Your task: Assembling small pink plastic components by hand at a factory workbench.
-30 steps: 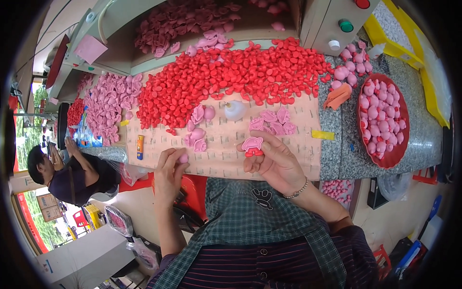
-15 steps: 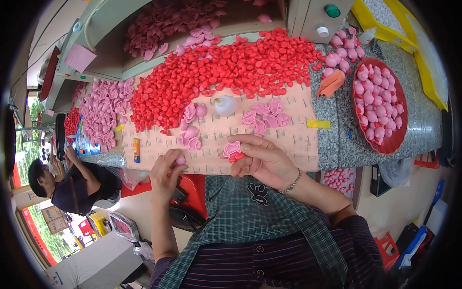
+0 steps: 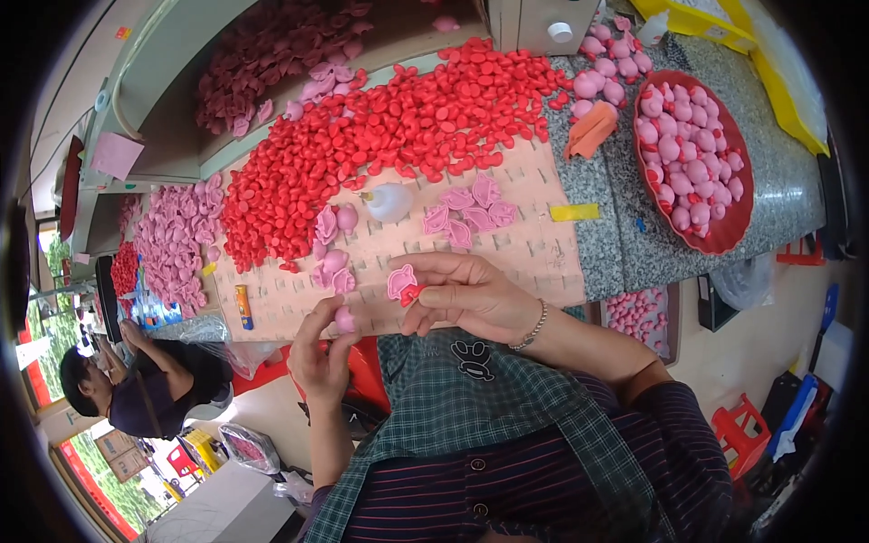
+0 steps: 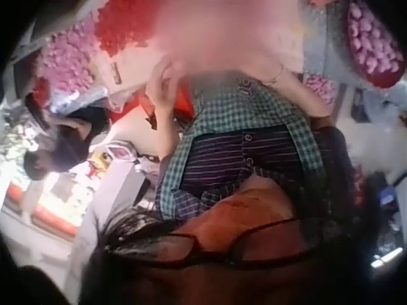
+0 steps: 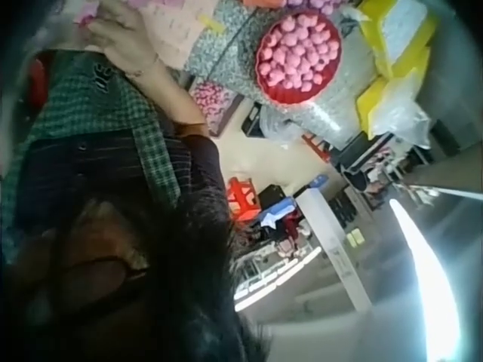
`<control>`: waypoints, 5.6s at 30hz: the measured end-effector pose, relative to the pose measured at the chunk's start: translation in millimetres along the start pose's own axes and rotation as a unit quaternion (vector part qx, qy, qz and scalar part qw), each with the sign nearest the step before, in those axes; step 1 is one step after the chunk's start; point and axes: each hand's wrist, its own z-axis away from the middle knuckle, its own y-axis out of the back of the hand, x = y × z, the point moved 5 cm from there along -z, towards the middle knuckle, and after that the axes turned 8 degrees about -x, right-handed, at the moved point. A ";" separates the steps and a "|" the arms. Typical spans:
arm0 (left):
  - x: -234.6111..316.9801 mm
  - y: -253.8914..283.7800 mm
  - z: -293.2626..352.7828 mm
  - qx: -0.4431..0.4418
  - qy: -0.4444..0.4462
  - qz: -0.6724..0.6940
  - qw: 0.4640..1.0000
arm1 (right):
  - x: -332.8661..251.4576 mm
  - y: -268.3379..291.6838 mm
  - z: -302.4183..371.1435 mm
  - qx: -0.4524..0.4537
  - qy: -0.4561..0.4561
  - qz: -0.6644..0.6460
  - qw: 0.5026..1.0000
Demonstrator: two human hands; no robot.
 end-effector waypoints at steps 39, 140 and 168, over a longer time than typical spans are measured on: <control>56.8 -26.6 -80.8 -0.218 -0.119 0.079 0.965 | -0.6 3.5 1.8 -0.038 0.014 0.081 0.996; 60.4 -42.0 -78.7 -0.078 -0.186 0.023 0.979 | -10.9 -9.2 3.2 0.001 0.025 0.015 1.000; 29.9 -72.4 -27.4 0.087 0.085 0.422 0.898 | -18.2 -18.1 13.8 0.033 0.154 0.319 0.934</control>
